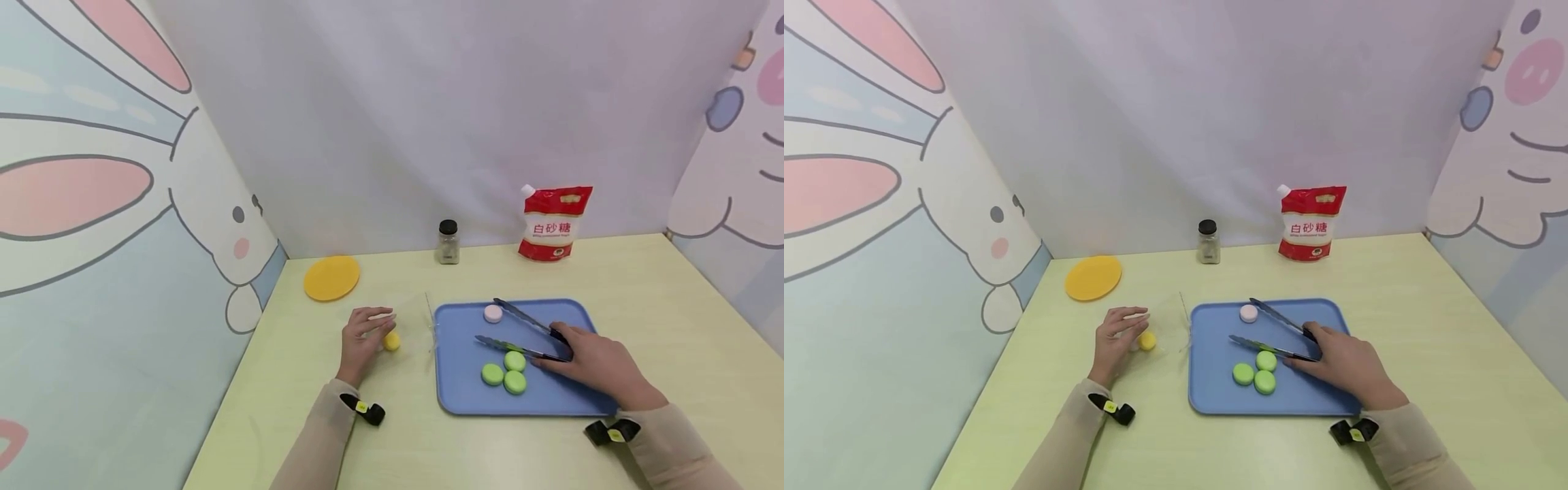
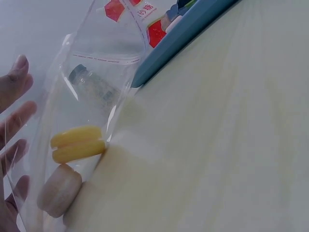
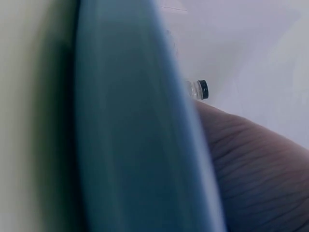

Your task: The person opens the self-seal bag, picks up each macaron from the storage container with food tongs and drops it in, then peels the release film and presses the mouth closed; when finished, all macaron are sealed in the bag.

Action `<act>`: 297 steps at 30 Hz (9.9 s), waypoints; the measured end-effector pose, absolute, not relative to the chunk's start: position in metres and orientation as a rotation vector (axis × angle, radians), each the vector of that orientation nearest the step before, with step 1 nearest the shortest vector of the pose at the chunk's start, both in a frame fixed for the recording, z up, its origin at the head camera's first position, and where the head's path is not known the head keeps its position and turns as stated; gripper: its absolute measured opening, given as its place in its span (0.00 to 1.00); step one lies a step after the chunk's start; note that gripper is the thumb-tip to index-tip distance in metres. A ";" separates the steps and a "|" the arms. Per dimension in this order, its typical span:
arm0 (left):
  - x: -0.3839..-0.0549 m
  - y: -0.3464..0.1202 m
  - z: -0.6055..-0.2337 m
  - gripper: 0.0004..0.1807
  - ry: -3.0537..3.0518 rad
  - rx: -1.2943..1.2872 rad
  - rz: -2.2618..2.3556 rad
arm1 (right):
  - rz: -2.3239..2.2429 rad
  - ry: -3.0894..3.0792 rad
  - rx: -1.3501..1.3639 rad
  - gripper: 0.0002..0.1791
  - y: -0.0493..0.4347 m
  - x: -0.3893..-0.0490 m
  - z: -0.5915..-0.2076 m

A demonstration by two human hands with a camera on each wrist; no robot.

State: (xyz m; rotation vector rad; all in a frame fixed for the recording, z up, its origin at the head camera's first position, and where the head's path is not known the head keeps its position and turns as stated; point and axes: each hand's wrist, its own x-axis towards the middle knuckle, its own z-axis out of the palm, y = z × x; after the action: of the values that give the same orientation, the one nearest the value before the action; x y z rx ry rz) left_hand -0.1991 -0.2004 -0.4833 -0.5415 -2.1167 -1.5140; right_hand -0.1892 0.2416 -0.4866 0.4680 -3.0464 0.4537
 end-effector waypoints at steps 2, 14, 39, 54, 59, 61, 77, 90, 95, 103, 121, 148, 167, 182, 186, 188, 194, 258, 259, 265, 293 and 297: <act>-0.198 -0.200 -0.483 0.08 -2.117 -0.536 -1.524 | 0.463 -3.054 0.454 0.47 0.242 -0.189 -0.488; -0.197 -0.199 -0.482 0.07 -2.098 -0.550 -1.500 | 0.449 -3.082 0.452 0.41 0.240 -0.185 -0.489; -0.204 -0.195 -0.482 0.08 -2.014 -0.594 -1.458 | 0.466 -2.826 0.702 0.21 0.213 -0.185 -0.456; -0.197 -0.196 -0.491 0.09 -2.004 -0.568 -1.580 | 0.224 -2.716 1.371 0.19 0.105 -0.222 -0.430; -0.196 -0.190 -0.495 0.09 -1.992 -0.568 -1.601 | 0.218 -2.732 1.360 0.20 0.103 -0.223 -0.434; -0.198 -0.188 -0.499 0.09 -1.984 -0.575 -1.579 | 0.223 -2.751 1.346 0.20 0.105 -0.223 -0.436; -0.217 -0.198 -0.515 0.05 -1.892 -0.566 -1.447 | 0.189 -2.918 1.167 0.31 0.121 -0.225 -0.434; -0.215 -0.201 -0.518 0.06 -1.932 -0.558 -1.418 | 0.523 -2.997 0.958 0.32 0.166 -0.208 -0.425; -0.214 -0.202 -0.513 0.05 -1.978 -0.541 -1.419 | 0.563 -2.948 0.702 0.34 0.205 -0.196 -0.433; -0.200 -0.196 -0.486 0.05 -1.999 -0.551 -1.446 | 0.616 -2.996 0.543 0.39 0.268 -0.177 -0.465; -0.199 -0.196 -0.483 0.05 -2.022 -0.518 -1.447 | 0.488 -3.106 0.454 0.55 0.291 -0.169 -0.474; -0.194 -0.195 -0.485 0.04 -2.063 -0.464 -1.490 | 0.510 -3.100 0.488 0.45 0.292 -0.165 -0.481; -0.196 -0.194 -0.481 0.03 -2.048 -0.459 -1.451 | 0.434 -3.023 0.539 0.31 0.292 -0.164 -0.474; -0.195 -0.199 -0.487 0.04 -2.027 -0.428 -1.472 | 0.433 -3.006 0.601 0.29 0.286 -0.167 -0.469; -0.198 -0.198 -0.488 0.04 -1.993 -0.444 -1.490 | 0.411 -2.946 0.643 0.22 0.280 -0.169 -0.459; -0.200 -0.197 -0.489 0.05 -1.978 -0.455 -1.492 | 0.399 -2.913 0.695 0.21 0.275 -0.173 -0.453; -0.203 -0.198 -0.487 0.05 -1.975 -0.462 -1.479 | 0.386 -2.841 0.893 0.19 0.236 -0.191 -0.430; -0.212 -0.202 -0.505 0.06 -1.927 -0.490 -1.503 | 0.561 -3.007 1.003 0.27 0.161 -0.225 -0.418; -0.210 -0.201 -0.502 0.06 -1.929 -0.495 -1.500 | 0.568 -3.005 0.978 0.27 0.171 -0.220 -0.420; -0.204 -0.198 -0.492 0.07 -1.945 -0.510 -1.489 | 0.522 -2.921 0.812 0.30 0.234 -0.184 -0.443; -0.215 -0.208 -0.514 0.08 -1.949 -0.482 -1.495 | 0.379 -3.059 0.401 0.49 0.296 -0.151 -0.467; -0.216 -0.209 -0.515 0.08 -1.933 -0.512 -1.481 | 0.393 -3.076 0.385 0.50 0.295 -0.154 -0.469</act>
State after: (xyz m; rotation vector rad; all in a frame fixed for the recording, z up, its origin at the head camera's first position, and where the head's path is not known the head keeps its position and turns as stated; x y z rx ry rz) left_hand -0.2155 -0.2090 -0.5145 -0.5123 -1.9327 -1.4805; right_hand -0.1536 0.2948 -0.4694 0.3852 -3.0762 0.3934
